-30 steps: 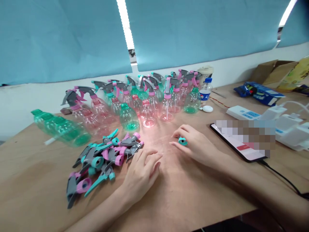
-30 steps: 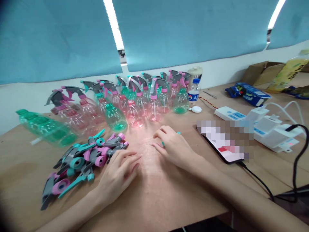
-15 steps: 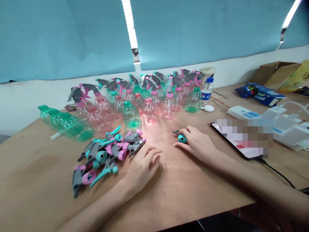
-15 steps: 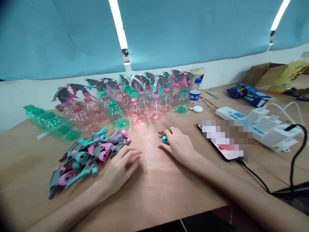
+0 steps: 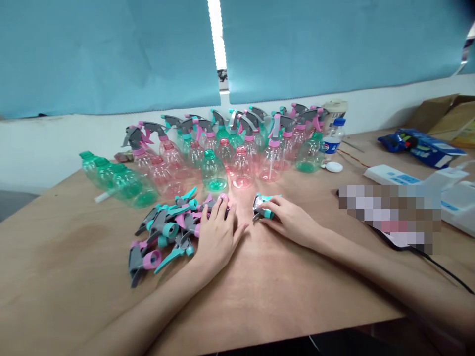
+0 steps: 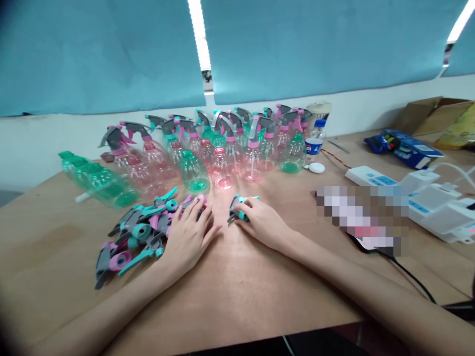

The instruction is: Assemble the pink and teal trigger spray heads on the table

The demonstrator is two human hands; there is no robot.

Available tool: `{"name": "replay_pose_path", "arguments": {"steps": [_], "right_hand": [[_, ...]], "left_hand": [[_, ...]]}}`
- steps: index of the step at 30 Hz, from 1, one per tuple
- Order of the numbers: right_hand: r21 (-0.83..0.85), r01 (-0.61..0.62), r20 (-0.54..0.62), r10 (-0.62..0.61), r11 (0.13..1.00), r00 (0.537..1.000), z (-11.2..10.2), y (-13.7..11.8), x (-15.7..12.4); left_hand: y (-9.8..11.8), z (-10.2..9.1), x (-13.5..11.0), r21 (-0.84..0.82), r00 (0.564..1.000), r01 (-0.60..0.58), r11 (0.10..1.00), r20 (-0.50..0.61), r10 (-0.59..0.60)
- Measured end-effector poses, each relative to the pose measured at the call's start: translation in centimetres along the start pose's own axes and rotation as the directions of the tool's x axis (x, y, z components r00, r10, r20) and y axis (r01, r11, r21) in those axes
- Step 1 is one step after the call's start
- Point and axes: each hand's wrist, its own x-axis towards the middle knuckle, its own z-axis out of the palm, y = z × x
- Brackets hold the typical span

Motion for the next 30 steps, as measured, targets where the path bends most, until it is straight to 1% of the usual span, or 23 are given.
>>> {"name": "replay_pose_path", "arguments": {"steps": [2,5,7,11,14,16,18,20,21,23,24,27,30], "right_hand": [[0.130,0.015,-0.014,-0.013,0.991,1.000,0.3,-0.4,0.1],[0.291,-0.003,-0.028,0.011,0.957,1.000,0.5,-0.7,-0.1],[0.332,-0.011,-0.046,0.028,0.943,0.999,0.5,-0.7,-0.2],[0.352,-0.013,-0.078,0.043,0.936,0.996,0.4,-0.9,-0.6],[0.422,-0.015,-0.077,0.053,0.906,0.996,0.2,-1.2,-0.7],[0.478,-0.015,-0.076,0.058,0.878,0.995,0.0,-1.3,-0.8],[0.547,-0.022,-0.072,0.073,0.837,0.995,-0.1,-1.3,-0.8],[0.631,-0.039,-0.057,0.096,0.775,0.994,-0.3,-1.3,-0.8],[0.670,-0.048,-0.043,0.103,0.741,0.994,-0.3,-1.3,-0.9],[0.720,-0.064,-0.016,0.108,0.691,0.994,-0.4,-1.5,-1.0],[0.728,-0.062,-0.012,0.103,0.683,0.995,-0.4,-1.6,-1.0],[0.719,-0.031,-0.040,0.086,0.694,0.995,-0.3,-1.9,-1.3],[0.722,0.007,-0.083,0.076,0.692,0.994,0.0,-2.0,-1.5]], "left_hand": [[0.1,-0.1,-0.1,0.030,0.999,0.047,0.998,0.010,-0.047],[-0.1,-0.1,-0.1,0.054,0.997,0.079,0.995,0.005,-0.079],[-0.5,0.1,0.0,0.060,0.996,0.084,0.995,0.007,-0.085],[-1.5,0.9,0.5,0.075,0.994,0.106,0.992,0.021,-0.108],[-1.5,1.0,0.6,0.049,0.996,0.095,0.994,-0.007,-0.094],[-0.9,0.5,0.5,-0.028,0.999,0.033,0.999,-0.042,-0.034],[-0.1,-0.2,0.2,-0.166,0.995,-0.075,0.983,-0.076,0.063],[0.7,-0.8,-0.1,-0.311,0.981,-0.182,0.933,-0.118,0.152],[1.1,-0.9,-0.3,-0.369,0.976,-0.212,0.905,-0.133,0.174],[1.5,-0.9,-0.6,-0.450,0.975,-0.217,0.866,-0.133,0.176],[1.6,-0.8,-0.7,-0.481,0.979,-0.202,0.853,-0.122,0.164],[1.8,-0.4,-0.8,-0.549,0.989,-0.150,0.822,-0.083,0.124],[1.8,-0.4,-0.8,-0.571,0.995,-0.103,0.815,-0.065,0.080]]}}
